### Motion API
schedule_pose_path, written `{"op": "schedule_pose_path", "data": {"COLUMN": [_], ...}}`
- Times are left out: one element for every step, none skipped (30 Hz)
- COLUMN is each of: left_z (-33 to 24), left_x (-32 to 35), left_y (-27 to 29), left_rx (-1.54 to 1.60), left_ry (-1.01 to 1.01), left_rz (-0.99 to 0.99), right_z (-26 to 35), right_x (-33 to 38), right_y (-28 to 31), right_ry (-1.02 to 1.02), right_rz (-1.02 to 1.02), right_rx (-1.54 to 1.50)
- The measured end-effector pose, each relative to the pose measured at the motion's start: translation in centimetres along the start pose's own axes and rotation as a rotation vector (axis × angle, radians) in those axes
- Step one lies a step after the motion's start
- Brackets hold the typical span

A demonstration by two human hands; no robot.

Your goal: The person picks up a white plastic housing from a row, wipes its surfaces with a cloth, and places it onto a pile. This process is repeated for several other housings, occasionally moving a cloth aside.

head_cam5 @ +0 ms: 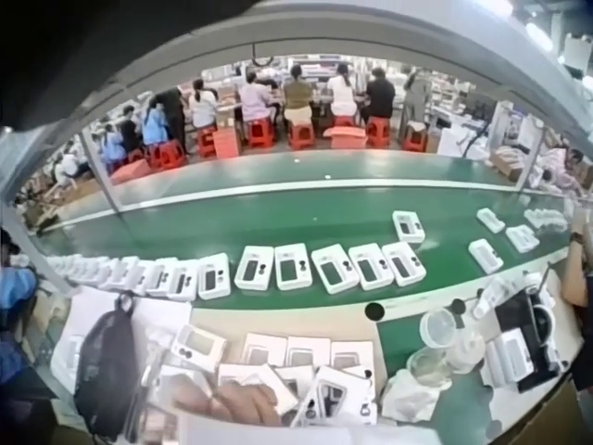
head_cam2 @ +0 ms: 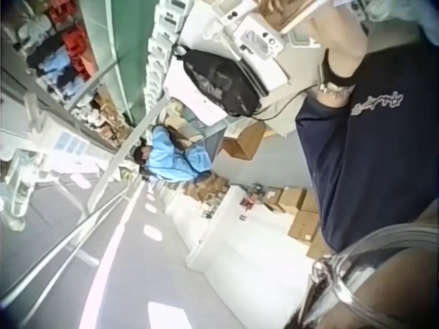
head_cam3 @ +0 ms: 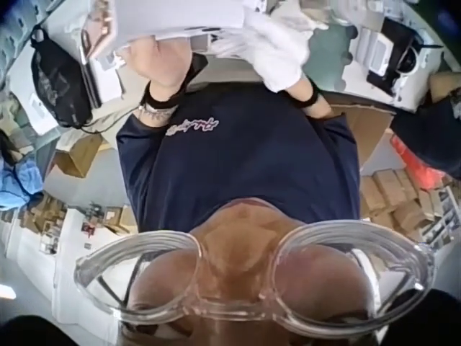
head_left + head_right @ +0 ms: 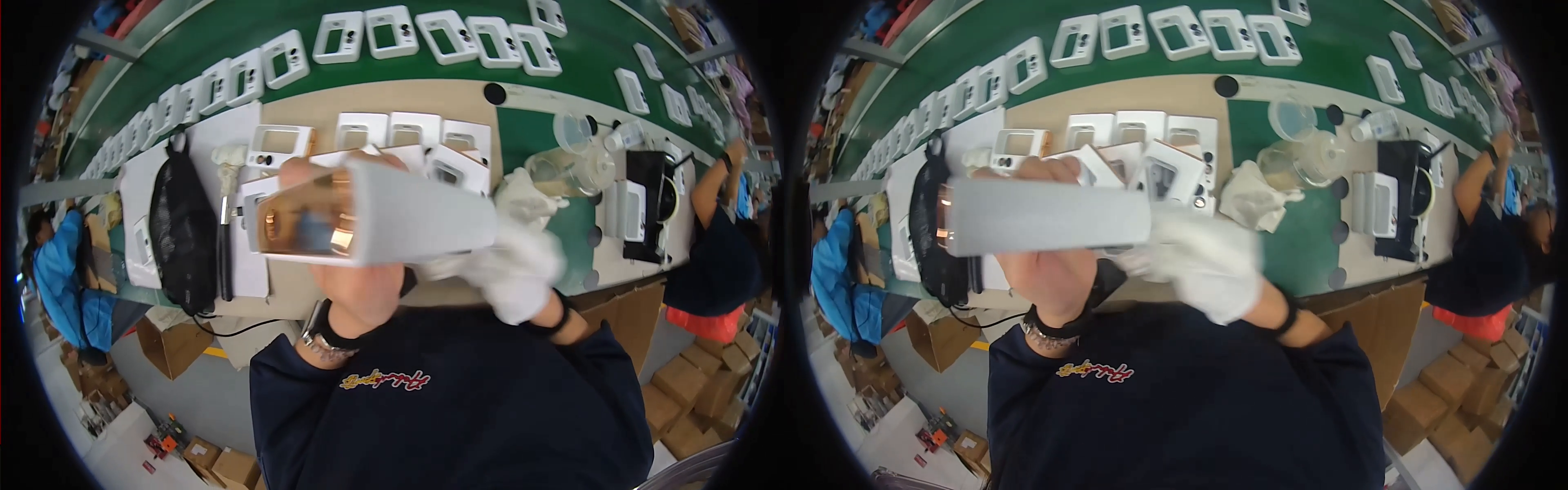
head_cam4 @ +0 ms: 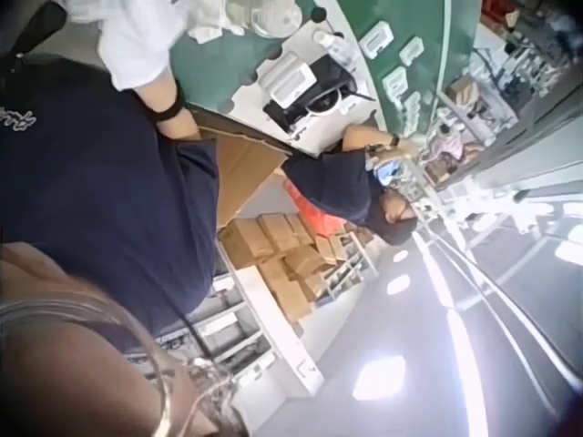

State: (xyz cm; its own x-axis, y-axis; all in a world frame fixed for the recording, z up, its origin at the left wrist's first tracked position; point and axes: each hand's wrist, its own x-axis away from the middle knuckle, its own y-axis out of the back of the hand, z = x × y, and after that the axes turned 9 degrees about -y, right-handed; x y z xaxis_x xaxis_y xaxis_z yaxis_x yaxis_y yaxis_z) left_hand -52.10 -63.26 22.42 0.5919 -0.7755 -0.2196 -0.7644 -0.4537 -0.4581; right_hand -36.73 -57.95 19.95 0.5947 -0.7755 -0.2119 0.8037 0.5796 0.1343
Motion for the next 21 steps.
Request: {"op": "schedule_pose_path", "data": {"left_z": [-0.7,-1.0,-1.5,-1.5,-1.4,-1.3,-1.1,-0.7,-0.5,-0.6,-0.2,0.0,0.3,0.4,0.6,0.5,0.4,0.3,0.0,-0.3,-0.5], "left_x": [-0.3,-0.1,0.3,0.7,1.3,1.9,2.4,2.8,3.0,3.1,2.9,2.7,2.5,2.3,2.1,2.0,1.9,1.8,1.6,1.5,1.4], "left_y": [0.4,1.2,1.5,1.7,1.7,1.8,1.9,1.5,1.2,1.0,0.7,0.4,0.1,-0.2,-0.4,-0.6,-0.9,-1.0,-1.2,-1.3,-1.3], "left_rx": [0.003,-0.014,-0.045,-0.033,-0.02,-0.01,0.003,0.035,0.07,0.064,0.02,-0.022,-0.065,-0.108,-0.151,-0.191,-0.232,-0.227,-0.212,-0.197,-0.178], "left_ry": [0.028,0.055,0.042,0.078,0.117,0.163,0.214,0.27,0.327,0.331,0.286,0.24,0.193,0.146,0.097,0.053,0.007,0.006,0.111,0.216,0.324], "left_rz": [0.069,0.118,0.108,0.223,0.336,0.447,0.56,0.675,0.79,0.785,0.809,0.831,0.852,0.87,0.886,0.91,0.932,0.935,0.985,1.033,1.084], "right_z": [0.3,2.4,5.5,6.0,6.3,6.5,6.6,6.6,6.5,6.3,6.1,5.9,5.8,5.7,5.6,5.7,5.9,6.2,6.4,3.9,-0.1], "right_x": [0.8,-0.7,-2.3,-3.2,-4.2,-5.1,-5.5,-5.4,-5.3,-5.0,-5.0,-4.7,-4.3,-3.9,-3.7,-3.6,-3.7,-3.9,-4.1,-3.3,-2.1], "right_y": [1.5,1.2,1.1,0.6,-0.1,-0.8,-1.4,-1.4,-1.1,-0.8,-0.3,0.1,0.6,0.9,1.1,1.2,1.4,1.6,1.7,3.0,4.7], "right_ry": [-0.117,-0.296,-0.488,-0.492,-0.14,0.215,0.571,0.572,0.568,0.562,0.554,0.55,0.41,0.27,0.132,0.125,0.226,0.33,0.436,0.436,0.33], "right_rz": [-0.075,-0.336,-0.595,-0.576,-0.287,-0.007,0.262,0.261,0.323,0.386,0.444,0.441,0.362,0.284,0.206,0.199,0.169,0.143,0.117,0.116,-0.409], "right_rx": [-0.247,-0.443,-0.636,-0.663,-0.343,-0.026,0.298,0.286,0.354,0.424,0.505,0.508,0.483,0.455,0.426,0.428,0.439,0.453,0.465,0.471,0.607]}}
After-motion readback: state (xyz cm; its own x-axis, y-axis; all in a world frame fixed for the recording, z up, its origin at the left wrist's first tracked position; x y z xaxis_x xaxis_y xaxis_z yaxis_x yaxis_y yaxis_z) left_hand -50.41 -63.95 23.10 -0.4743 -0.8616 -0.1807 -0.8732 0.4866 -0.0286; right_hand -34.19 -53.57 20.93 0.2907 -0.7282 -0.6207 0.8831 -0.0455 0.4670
